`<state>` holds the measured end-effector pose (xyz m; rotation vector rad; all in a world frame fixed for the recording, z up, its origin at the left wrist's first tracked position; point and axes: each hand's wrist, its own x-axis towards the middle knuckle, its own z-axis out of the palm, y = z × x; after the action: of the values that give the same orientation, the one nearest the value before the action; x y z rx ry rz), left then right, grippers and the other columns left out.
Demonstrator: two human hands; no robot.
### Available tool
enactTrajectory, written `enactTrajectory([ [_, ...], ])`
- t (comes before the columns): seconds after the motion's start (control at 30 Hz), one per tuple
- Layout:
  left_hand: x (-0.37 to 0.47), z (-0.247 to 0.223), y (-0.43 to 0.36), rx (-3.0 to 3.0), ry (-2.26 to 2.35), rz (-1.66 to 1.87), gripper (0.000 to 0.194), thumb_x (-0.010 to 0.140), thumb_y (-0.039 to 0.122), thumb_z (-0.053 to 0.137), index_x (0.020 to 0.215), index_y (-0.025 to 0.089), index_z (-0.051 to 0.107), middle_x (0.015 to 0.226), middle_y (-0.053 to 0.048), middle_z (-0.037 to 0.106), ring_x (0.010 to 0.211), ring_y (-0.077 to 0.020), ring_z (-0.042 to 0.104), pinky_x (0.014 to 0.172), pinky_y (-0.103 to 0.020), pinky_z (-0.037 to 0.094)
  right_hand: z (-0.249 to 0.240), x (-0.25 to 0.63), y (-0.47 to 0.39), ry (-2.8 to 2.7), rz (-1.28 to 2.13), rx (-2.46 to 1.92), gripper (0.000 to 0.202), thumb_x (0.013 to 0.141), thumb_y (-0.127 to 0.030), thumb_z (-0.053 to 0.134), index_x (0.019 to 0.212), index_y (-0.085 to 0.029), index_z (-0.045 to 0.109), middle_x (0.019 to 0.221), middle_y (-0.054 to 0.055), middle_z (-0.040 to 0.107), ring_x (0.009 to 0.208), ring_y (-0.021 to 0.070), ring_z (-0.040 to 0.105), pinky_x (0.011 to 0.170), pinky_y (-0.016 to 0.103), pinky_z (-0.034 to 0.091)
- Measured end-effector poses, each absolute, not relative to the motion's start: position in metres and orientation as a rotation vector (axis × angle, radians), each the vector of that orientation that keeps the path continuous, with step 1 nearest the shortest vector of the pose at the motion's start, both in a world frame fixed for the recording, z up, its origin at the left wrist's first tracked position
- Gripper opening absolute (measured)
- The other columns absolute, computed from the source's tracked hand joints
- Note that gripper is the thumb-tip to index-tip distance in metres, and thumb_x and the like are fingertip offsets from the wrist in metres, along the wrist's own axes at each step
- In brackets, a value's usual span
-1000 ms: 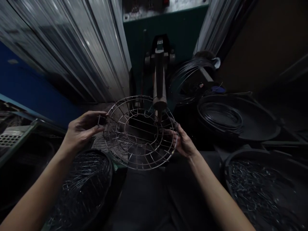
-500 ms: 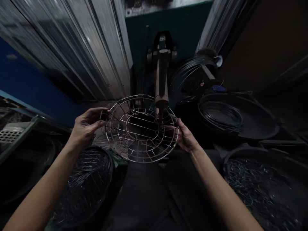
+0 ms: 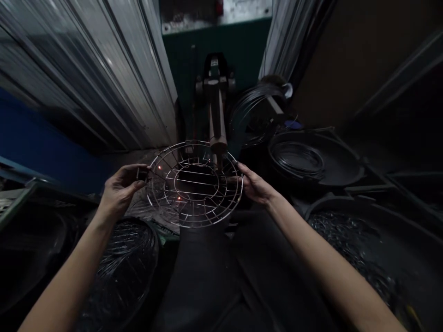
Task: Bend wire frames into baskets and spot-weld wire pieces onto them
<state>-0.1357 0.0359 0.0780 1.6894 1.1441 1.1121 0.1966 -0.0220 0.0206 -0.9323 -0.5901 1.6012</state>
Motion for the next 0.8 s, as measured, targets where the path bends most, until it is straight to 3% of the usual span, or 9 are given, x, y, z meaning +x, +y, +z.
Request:
enactTrajectory([
  [0.33, -0.126, 0.087, 0.0, 1.727, 1.146, 1.172, 0.03, 0.071, 0.028, 0.073, 0.1, 0.023, 0.065, 0.104, -0.002, 0.067, 0.089, -0.0166, 0.062, 0.079, -0.028, 0.051, 0.008, 0.199, -0.03, -0.588, 1.71, -0.986, 0.037, 0.09, -0.044, 0.049, 0.123, -0.027, 0.05, 0.082, 0.002, 0.073, 0.081, 0.0163, 0.068, 0.081, 0.031, 0.051],
  [0.57, -0.129, 0.081, 0.013, 1.736, 1.046, 1.231, 0.033, 0.068, 0.028, 0.077, 0.099, 0.022, 0.066, 0.1, -0.003, 0.068, 0.082, -0.0154, 0.064, 0.071, -0.024, 0.055, 0.017, 0.199, -0.028, -0.593, 1.669, -1.035, 0.036, 0.094, -0.04, 0.04, 0.126, -0.026, 0.048, 0.081, 0.002, 0.073, 0.078, 0.0177, 0.069, 0.082, 0.034, 0.05],
  [0.8, -0.129, 0.081, 0.024, 1.687, 0.948, 1.303, 0.033, 0.068, 0.021, 0.078, 0.099, 0.022, 0.067, 0.097, -0.001, 0.069, 0.079, -0.0103, 0.064, 0.071, -0.018, 0.053, 0.026, 0.194, -0.025, -0.666, 1.619, -1.082, 0.04, 0.091, -0.047, 0.042, 0.122, -0.024, 0.053, 0.085, 0.006, 0.072, 0.074, 0.0224, 0.07, 0.079, 0.041, 0.052],
])
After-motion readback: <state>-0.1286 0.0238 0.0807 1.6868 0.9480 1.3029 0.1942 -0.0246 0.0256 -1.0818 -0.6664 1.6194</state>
